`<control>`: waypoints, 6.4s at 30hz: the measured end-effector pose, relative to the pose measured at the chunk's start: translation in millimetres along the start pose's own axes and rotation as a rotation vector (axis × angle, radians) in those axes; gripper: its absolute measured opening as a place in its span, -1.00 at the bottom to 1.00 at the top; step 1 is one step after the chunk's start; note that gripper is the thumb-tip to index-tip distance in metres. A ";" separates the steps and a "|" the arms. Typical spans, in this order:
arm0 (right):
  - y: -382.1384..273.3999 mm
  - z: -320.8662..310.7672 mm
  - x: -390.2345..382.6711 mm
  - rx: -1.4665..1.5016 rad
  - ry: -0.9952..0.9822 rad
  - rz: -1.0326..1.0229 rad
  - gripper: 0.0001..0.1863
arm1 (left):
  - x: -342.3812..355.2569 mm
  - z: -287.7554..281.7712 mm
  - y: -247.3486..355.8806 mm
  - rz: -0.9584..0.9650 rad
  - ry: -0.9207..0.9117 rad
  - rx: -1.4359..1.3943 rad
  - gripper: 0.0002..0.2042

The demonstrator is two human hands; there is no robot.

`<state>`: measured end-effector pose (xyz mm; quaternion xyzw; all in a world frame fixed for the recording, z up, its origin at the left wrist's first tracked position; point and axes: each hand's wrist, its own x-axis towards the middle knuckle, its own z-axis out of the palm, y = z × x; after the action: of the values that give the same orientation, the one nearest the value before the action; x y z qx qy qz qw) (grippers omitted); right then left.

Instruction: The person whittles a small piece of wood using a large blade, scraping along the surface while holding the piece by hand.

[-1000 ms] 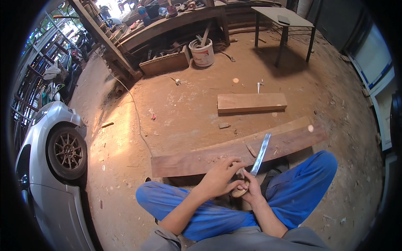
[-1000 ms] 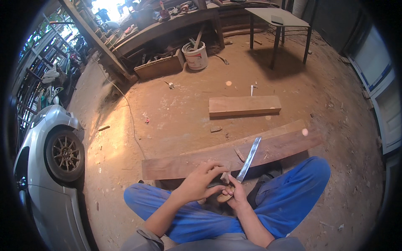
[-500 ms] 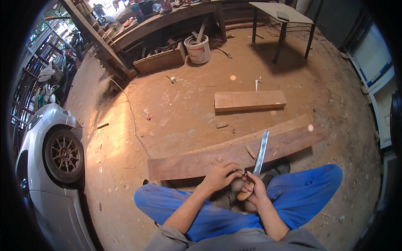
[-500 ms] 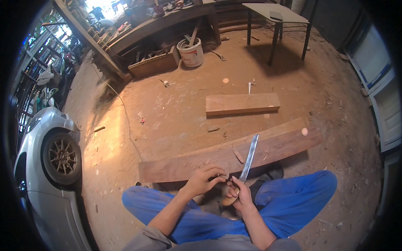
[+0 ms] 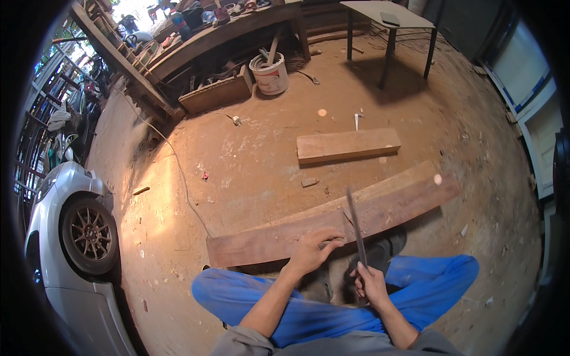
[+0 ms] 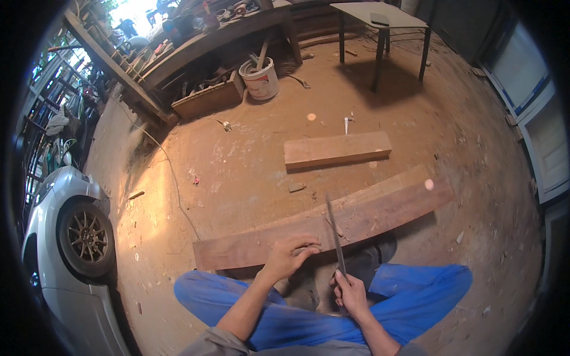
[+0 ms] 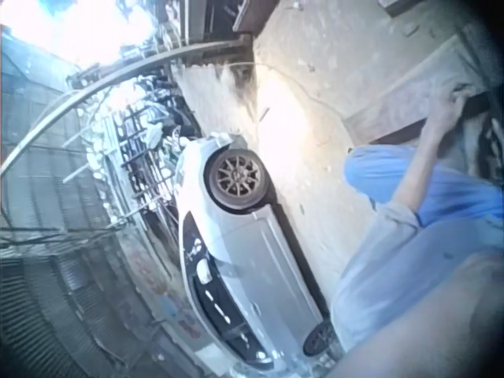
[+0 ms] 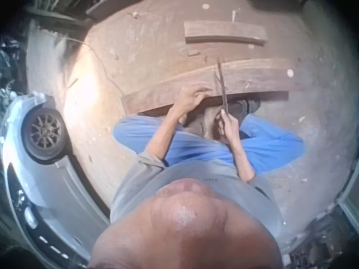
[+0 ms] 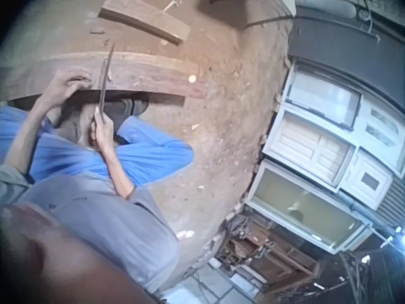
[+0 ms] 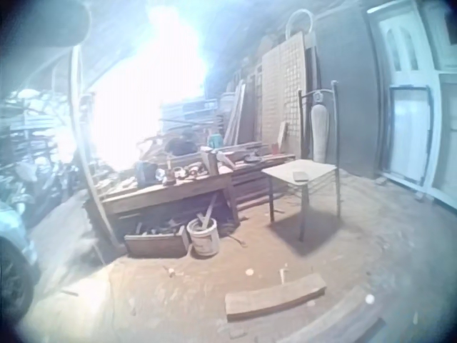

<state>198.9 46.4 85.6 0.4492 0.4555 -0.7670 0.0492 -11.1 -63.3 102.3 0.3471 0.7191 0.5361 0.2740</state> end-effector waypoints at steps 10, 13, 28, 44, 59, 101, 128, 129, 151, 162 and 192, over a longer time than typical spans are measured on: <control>21.0 3.3 -10.9 0.109 -0.004 0.049 -0.29 | 4.4 -1.5 -30.0 0.248 0.111 0.331 -0.83; 0.7 -6.4 -11.3 -0.043 0.055 -0.055 -0.34 | 14.6 0.8 3.1 0.166 0.126 0.296 -0.83; 20.7 -5.8 -7.8 0.098 0.020 -0.237 -0.36 | -4.9 21.7 -21.8 0.259 0.280 0.408 -0.84; 49.1 7.2 22.7 -0.426 0.283 -0.417 -0.42 | -2.0 18.5 -24.7 0.240 0.279 0.353 -0.80; 40.4 7.8 14.1 -0.258 0.135 -0.417 -0.35 | -6.7 22.9 -23.5 0.258 0.246 0.422 -0.79; 53.6 -15.6 54.0 -0.311 0.151 -0.292 -0.25 | 3.5 22.5 -19.8 0.156 -0.051 0.192 -0.71; 26.9 -11.5 33.4 -0.213 0.119 -0.353 -0.23 | 3.4 21.6 -14.1 0.045 0.130 0.136 -0.60; 29.9 -10.8 32.9 -0.185 0.098 -0.393 -0.23 | 1.8 24.4 -11.6 0.069 0.114 0.168 -0.60; 43.4 -1.0 44.8 -0.135 0.015 -0.270 -0.21 | 4.7 28.6 -7.9 0.091 0.043 0.081 -0.62; 41.0 3.9 45.7 -0.372 0.174 -0.317 -0.36 | 4.7 28.4 -4.2 0.069 0.094 0.090 -0.64; 27.4 0.7 30.8 -0.080 0.102 0.093 -0.31 | -2.2 17.4 -22.7 0.134 0.151 0.021 -0.63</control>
<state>193.5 40.2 45.3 0.5060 0.4665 -0.7211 0.0795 -1.1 -59.1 75.8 0.3560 0.7182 0.5705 0.1790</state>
